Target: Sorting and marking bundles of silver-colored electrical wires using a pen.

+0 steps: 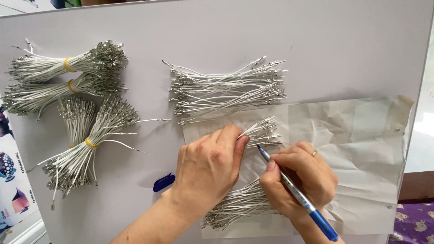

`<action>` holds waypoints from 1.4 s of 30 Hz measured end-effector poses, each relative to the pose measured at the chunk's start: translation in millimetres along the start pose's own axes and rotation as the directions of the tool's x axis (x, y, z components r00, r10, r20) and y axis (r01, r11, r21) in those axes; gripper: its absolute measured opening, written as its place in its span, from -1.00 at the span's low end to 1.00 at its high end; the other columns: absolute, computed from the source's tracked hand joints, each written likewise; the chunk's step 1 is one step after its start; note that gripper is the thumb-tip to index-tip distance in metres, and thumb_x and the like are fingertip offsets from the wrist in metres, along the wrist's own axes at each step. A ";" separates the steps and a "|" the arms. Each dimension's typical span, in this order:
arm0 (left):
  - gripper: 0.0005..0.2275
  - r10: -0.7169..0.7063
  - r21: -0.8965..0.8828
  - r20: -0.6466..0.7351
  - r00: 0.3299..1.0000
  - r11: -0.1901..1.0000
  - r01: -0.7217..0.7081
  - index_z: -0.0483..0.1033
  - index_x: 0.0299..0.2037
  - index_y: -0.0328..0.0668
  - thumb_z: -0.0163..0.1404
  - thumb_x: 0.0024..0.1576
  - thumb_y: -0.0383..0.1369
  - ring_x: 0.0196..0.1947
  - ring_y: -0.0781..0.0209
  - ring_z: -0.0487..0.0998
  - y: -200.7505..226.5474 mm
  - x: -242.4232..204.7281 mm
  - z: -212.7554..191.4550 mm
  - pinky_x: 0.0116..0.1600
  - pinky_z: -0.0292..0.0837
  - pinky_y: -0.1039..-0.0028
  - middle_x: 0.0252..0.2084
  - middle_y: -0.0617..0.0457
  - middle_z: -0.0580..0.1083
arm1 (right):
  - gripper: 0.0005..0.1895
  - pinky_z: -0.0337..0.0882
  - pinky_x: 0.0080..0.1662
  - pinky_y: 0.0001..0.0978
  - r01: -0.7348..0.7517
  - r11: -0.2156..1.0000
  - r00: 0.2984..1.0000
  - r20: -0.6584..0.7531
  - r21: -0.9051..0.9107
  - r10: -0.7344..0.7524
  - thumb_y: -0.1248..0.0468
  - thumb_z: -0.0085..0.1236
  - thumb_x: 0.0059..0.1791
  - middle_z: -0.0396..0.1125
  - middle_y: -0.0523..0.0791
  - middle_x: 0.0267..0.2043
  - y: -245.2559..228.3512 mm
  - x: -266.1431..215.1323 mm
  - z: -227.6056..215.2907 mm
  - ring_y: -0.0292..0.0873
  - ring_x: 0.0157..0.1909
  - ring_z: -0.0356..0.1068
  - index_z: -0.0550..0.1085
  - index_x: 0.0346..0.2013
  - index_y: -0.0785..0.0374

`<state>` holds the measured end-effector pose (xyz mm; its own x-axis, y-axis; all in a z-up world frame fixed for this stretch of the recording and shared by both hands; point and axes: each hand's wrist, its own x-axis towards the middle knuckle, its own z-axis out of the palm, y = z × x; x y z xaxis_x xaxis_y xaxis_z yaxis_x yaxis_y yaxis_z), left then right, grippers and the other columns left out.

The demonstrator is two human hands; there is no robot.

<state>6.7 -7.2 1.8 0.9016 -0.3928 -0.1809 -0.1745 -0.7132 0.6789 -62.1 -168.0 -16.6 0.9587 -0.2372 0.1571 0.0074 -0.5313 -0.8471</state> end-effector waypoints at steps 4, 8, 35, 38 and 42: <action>-0.83 0.001 0.006 -0.001 1.000 1.000 -0.001 0.41 -0.34 -0.22 0.03 0.25 -0.34 -0.50 0.01 0.59 -0.9 -1.0 0.7 -0.42 0.45 0.24 -0.47 -0.02 0.53 | -0.87 0.23 -0.46 -0.53 -0.014 1.000 1.000 -0.028 -0.001 0.014 0.54 0.11 -0.23 0.33 -0.05 -0.51 -1.5 -0.7 0.0 -0.24 -0.52 0.22 0.43 -0.41 0.40; -0.83 0.018 0.001 -0.020 1.000 1.000 -0.018 0.40 -0.35 -0.23 0.04 0.25 -0.35 -0.50 0.02 0.59 -0.9 -1.2 0.8 -0.42 0.44 0.24 -0.47 -0.02 0.52 | -0.88 0.23 -0.46 -0.54 -0.024 1.000 1.000 -0.014 0.007 0.024 0.54 0.13 -0.21 0.34 -0.06 -0.51 -4.0 1.1 0.4 -0.26 -0.51 0.24 0.43 -0.41 0.40; -0.84 -0.012 -0.004 0.007 1.000 1.000 0.012 0.40 -0.33 -0.22 0.03 0.25 -0.35 -0.47 -0.03 0.59 -1.6 -0.6 0.8 -0.40 0.45 0.21 -0.45 -0.03 0.53 | -0.88 0.24 -0.43 -0.48 0.023 0.998 1.000 -0.011 -0.060 -0.024 0.55 0.17 -0.22 0.38 -0.05 -0.49 -2.3 1.0 2.6 -0.22 -0.50 0.28 0.45 -0.43 0.41; -0.84 -0.013 -0.001 0.011 1.000 1.000 0.013 0.40 -0.34 -0.22 0.03 0.24 -0.35 -0.47 -0.03 0.59 -0.8 -0.4 0.4 -0.40 0.45 0.21 -0.46 -0.03 0.53 | -0.87 0.24 -0.42 -0.48 0.042 0.998 0.999 -0.006 -0.046 -0.042 0.55 0.17 -0.22 0.36 -0.05 -0.49 -1.5 1.1 1.7 -0.23 -0.52 0.27 0.43 -0.42 0.41; -0.83 -0.009 0.010 0.009 1.000 1.000 0.009 0.40 -0.34 -0.22 0.03 0.25 -0.34 -0.48 -0.02 0.59 -1.1 -0.3 0.3 -0.40 0.44 0.20 -0.46 -0.03 0.52 | -0.87 0.17 -0.48 -0.50 0.008 1.000 0.998 -0.056 0.000 -0.008 0.56 0.10 -0.27 0.32 -0.06 -0.53 1.5 -4.1 2.1 -0.23 -0.53 0.22 0.42 -0.45 0.41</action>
<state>6.6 -6.4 0.9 0.8995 -0.3916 -0.1938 -0.1701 -0.7223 0.6704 -65.4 -166.1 -19.5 0.9413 -0.2778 0.1920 0.0152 -0.5332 -0.8459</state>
